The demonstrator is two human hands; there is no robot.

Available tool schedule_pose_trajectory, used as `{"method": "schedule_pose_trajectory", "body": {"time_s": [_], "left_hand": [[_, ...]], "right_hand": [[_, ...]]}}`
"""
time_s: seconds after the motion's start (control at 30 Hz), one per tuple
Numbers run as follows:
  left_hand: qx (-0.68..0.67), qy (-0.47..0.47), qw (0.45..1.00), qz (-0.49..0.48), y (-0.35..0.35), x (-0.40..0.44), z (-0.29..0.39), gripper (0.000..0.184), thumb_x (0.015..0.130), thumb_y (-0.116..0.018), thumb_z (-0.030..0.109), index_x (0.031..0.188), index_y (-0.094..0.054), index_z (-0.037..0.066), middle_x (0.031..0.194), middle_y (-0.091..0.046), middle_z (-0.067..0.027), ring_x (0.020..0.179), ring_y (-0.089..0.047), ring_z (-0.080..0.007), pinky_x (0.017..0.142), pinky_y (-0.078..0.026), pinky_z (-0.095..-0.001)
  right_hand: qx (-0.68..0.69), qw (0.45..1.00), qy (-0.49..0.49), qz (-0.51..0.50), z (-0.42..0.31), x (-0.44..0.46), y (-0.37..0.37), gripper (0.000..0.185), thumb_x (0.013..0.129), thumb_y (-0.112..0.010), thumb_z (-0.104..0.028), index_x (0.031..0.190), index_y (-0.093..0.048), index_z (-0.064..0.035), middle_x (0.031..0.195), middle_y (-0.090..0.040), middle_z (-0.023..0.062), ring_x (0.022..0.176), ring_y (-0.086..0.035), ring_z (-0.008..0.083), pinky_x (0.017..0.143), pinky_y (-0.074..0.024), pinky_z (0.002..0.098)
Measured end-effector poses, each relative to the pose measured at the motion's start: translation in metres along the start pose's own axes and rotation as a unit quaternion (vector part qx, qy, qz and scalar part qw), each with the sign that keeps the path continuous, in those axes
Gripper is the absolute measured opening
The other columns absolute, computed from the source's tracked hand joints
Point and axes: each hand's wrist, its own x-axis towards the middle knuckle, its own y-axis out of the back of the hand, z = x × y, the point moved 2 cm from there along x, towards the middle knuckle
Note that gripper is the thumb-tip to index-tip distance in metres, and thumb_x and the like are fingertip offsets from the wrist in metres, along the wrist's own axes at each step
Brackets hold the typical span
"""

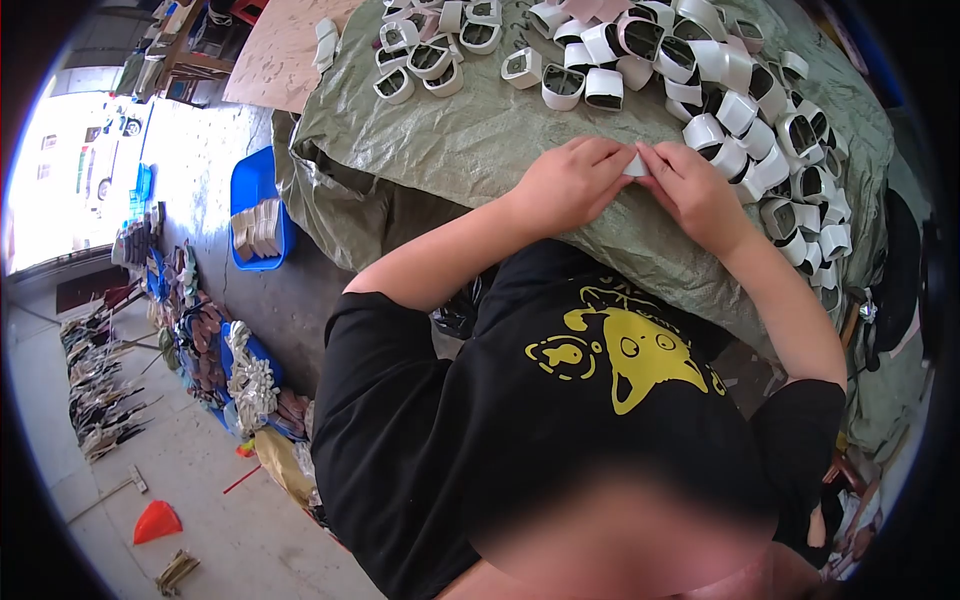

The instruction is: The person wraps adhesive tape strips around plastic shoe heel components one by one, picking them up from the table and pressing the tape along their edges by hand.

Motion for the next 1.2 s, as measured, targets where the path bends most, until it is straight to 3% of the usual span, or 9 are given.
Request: {"method": "schedule_pose_trajectory", "body": {"time_s": [0.1,0.23,0.37,0.5,0.6,0.77,0.87,1.0,1.2], "left_hand": [[0.032,-0.003,0.999,0.0,-0.003,0.0,0.003,0.03,0.085,-0.071,0.012,0.113,-0.067,0.002,0.107,-0.066,-0.0136,0.091,-0.066,-0.0312,0.08,-0.055,-0.0401],[0.031,0.007,0.999,0.011,0.001,0.001,0.005,0.032,0.086,-0.071,0.013,0.115,-0.066,0.001,0.108,-0.066,-0.0137,0.091,-0.066,-0.0305,0.081,-0.054,-0.0395],[-0.006,-0.046,0.999,-0.009,0.013,0.005,-0.011,0.033,0.088,-0.067,0.016,0.117,-0.063,0.0,0.105,-0.065,-0.0121,0.089,-0.065,-0.0281,0.079,-0.054,-0.0394],[-0.021,-0.046,0.996,-0.074,0.014,0.005,-0.016,0.032,0.089,-0.066,0.016,0.118,-0.063,0.001,0.104,-0.066,-0.0116,0.091,-0.065,-0.0282,0.08,-0.054,-0.039],[0.057,-0.052,0.996,-0.044,0.003,0.003,-0.012,0.034,0.088,-0.069,0.02,0.116,-0.065,0.001,0.105,-0.066,-0.012,0.092,-0.065,-0.031,0.081,-0.053,-0.0393],[0.112,0.012,0.992,-0.05,0.0,0.006,-0.003,0.026,0.094,-0.062,0.016,0.117,-0.065,0.003,0.102,-0.066,-0.0122,0.089,-0.064,-0.031,0.08,-0.053,-0.0392],[-0.092,0.08,0.992,0.027,0.011,0.018,-0.005,0.029,0.094,-0.061,0.013,0.12,-0.063,0.0,0.095,-0.064,-0.0133,0.085,-0.062,-0.0307,0.076,-0.052,-0.0386],[-0.266,0.147,0.953,-0.004,0.043,0.031,0.018,0.032,0.095,-0.061,0.011,0.124,-0.062,-0.002,0.091,-0.063,-0.0148,0.08,-0.06,-0.0295,0.074,-0.05,-0.0378],[-0.266,0.159,0.951,-0.007,0.056,0.034,0.032,0.035,0.095,-0.062,0.009,0.128,-0.061,-0.001,0.089,-0.063,-0.0134,0.078,-0.059,-0.0258,0.071,-0.048,-0.0349]], "right_hand": [[-0.082,0.995,0.048,0.015,-0.002,-0.005,-0.004,0.046,0.087,-0.071,-0.009,0.129,-0.059,0.0044,0.106,-0.061,0.0122,0.092,-0.061,0.0304,0.079,-0.0505,0.0364],[-0.049,0.999,-0.015,0.007,-0.002,-0.006,-0.003,0.043,0.087,-0.07,-0.009,0.127,-0.06,0.0027,0.107,-0.061,0.0127,0.095,-0.061,0.0307,0.081,-0.0504,0.0364],[0.178,0.976,-0.106,-0.064,0.011,0.0,0.011,0.038,0.087,-0.069,-0.007,0.124,-0.062,0.0016,0.109,-0.06,0.0149,0.099,-0.06,0.0334,0.084,-0.0501,0.0375],[0.168,0.976,-0.102,-0.098,0.015,0.001,0.008,0.034,0.088,-0.068,-0.007,0.12,-0.06,0.0011,0.112,-0.059,0.0159,0.101,-0.059,0.0332,0.087,-0.0492,0.0374],[0.046,0.999,-0.006,-0.022,0.017,-0.002,-0.006,0.034,0.089,-0.067,-0.008,0.119,-0.056,0.0013,0.111,-0.059,0.0157,0.1,-0.059,0.0316,0.087,-0.0488,0.0367],[-0.003,0.999,-0.044,0.013,0.007,0.002,-0.012,0.031,0.091,-0.066,-0.008,0.118,-0.054,0.0005,0.108,-0.058,0.0161,0.098,-0.059,0.0306,0.086,-0.0484,0.0342],[0.175,0.967,-0.178,-0.041,0.006,0.01,0.007,0.026,0.093,-0.063,-0.008,0.116,-0.056,0.0015,0.102,-0.059,0.0122,0.094,-0.059,0.0238,0.084,-0.0485,0.0304],[0.341,0.896,-0.28,-0.051,-0.014,0.013,0.035,0.026,0.095,-0.061,-0.008,0.118,-0.056,0.0024,0.099,-0.059,0.0067,0.089,-0.057,0.014,0.08,-0.0474,0.027],[0.369,0.899,-0.236,-0.027,-0.034,0.022,0.06,0.031,0.094,-0.063,-0.008,0.123,-0.058,0.0021,0.096,-0.06,0.0028,0.084,-0.056,0.0092,0.076,-0.0473,0.0273]]}}
